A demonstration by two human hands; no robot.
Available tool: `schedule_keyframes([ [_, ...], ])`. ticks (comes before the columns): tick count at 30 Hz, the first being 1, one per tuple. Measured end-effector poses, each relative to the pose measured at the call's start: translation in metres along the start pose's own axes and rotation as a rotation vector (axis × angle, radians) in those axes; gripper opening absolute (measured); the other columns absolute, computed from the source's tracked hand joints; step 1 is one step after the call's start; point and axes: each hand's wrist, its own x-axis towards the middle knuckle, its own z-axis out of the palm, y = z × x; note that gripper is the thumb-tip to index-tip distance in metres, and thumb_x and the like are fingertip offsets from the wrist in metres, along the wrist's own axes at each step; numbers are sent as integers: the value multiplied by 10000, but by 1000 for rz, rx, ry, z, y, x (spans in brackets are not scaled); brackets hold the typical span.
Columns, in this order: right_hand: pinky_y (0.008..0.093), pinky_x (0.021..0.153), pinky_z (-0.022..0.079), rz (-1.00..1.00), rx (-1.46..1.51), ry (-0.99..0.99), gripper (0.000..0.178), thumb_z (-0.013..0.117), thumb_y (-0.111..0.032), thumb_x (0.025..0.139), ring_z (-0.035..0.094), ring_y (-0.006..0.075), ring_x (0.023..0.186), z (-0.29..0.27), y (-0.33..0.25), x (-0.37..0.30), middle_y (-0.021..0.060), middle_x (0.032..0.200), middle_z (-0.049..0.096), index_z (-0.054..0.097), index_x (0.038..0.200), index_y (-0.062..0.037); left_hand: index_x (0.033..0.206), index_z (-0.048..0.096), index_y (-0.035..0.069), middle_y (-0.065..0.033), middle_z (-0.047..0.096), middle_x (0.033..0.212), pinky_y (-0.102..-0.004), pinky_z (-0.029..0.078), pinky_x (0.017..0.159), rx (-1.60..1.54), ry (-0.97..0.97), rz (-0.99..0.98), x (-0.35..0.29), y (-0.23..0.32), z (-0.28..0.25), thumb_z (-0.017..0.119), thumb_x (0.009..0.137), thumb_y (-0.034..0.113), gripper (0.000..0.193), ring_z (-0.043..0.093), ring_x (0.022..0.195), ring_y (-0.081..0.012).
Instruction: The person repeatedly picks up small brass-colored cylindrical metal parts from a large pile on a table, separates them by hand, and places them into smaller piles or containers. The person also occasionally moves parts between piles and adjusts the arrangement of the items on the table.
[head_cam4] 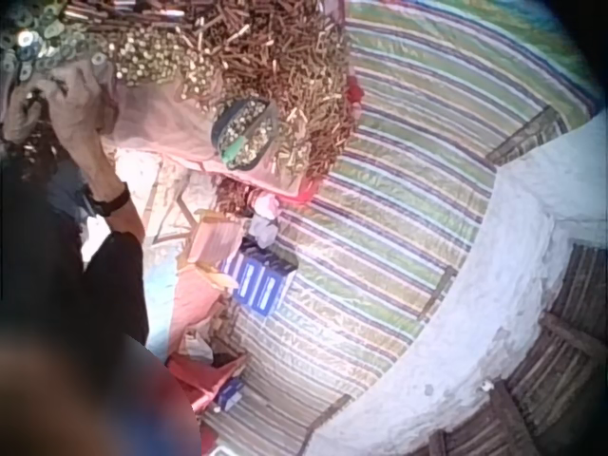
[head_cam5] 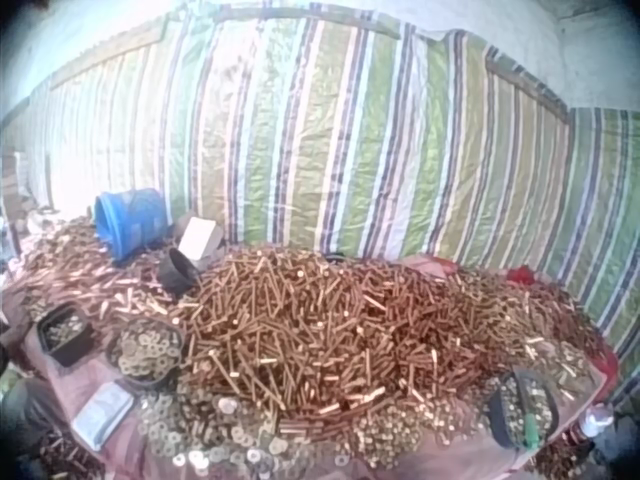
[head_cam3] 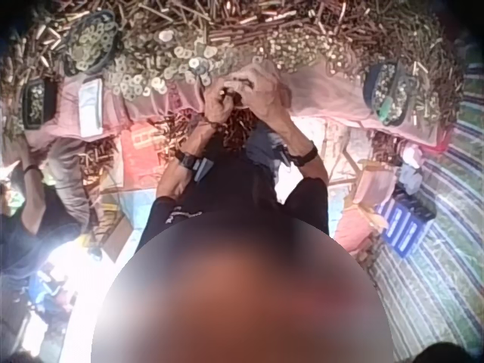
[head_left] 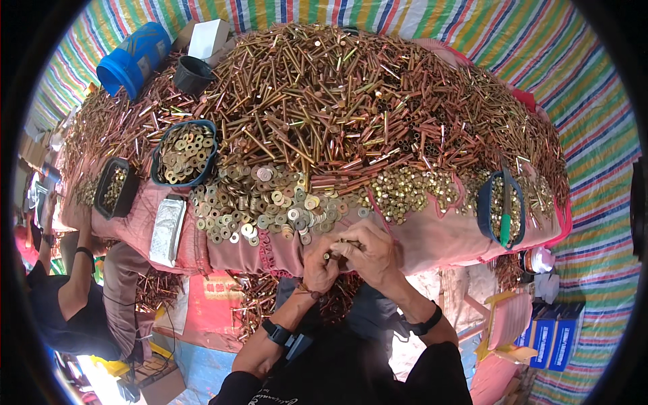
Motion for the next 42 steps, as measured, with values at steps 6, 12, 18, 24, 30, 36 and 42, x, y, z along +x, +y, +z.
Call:
schedule_keyframes([
  [6, 325, 631, 546, 29, 9, 3, 261, 883, -159, 866, 668, 160, 705, -4, -6, 2, 79, 872, 660, 675, 927, -13, 1242, 673, 29, -179, 720, 1105, -348, 564, 849, -47, 31, 80, 1, 1, 2, 629, 955, -67, 307, 738, 977, -321],
  [12, 316, 657, 566, 159, 78, -25, 237, 867, -127, 877, 688, 168, 727, -5, -11, 3, 87, 890, 668, 690, 972, -2, 1266, 669, 27, -187, 713, 1116, -361, 568, 868, -38, -7, 45, 2, 3, 0, 644, 948, -66, 332, 735, 1002, -347],
  [18, 312, 653, 561, -5, -44, -78, 262, 869, -142, 879, 694, 173, 785, -6, -8, 3, 99, 956, 669, 681, 1004, -8, 1239, 679, 24, -189, 719, 1079, -373, 574, 883, -88, -60, -13, 0, 3, -2, 650, 952, -46, 297, 737, 1023, -370],
  [24, 289, 673, 573, -24, 24, -63, 216, 850, -106, 899, 686, 145, 791, -11, -8, 0, 93, 992, 699, 696, 1006, 0, 1215, 692, 20, -179, 728, 1118, -377, 574, 887, -73, -40, 30, 1, 2, -1, 660, 976, 4, 241, 739, 1038, -363],
  [30, 267, 666, 568, 316, 177, -101, 182, 819, -133, 954, 677, 96, 769, -17, 8, -5, 56, 916, 732, 708, 996, 4, 1275, 670, 11, -146, 750, 1135, -350, 573, 888, -108, -213, -99, -3, 6, -6, 604, 1073, 88, 226, 739, 1051, -247],
  [36, 413, 664, 546, 535, 6, -706, 385, 741, -351, 996, 706, 216, 702, -31, 24, 11, 135, 779, 706, 717, 827, -5, 1295, 666, -6, -102, 765, 1061, -302, 555, 828, -231, -14, -118, 4, 4, -1, 551, 1134, 192, 279, 691, 910, -155],
  [42, 407, 712, 543, 144, -282, -66, 193, 769, -206, 942, 710, 299, 788, 11, 32, 72, 151, 870, 707, 753, 969, -16, 1223, 685, 15, -55, 759, 969, -273, 536, 702, -385, 62, -199, -1, 2, 8, 540, 1139, 184, 238, 633, 772, -105],
])
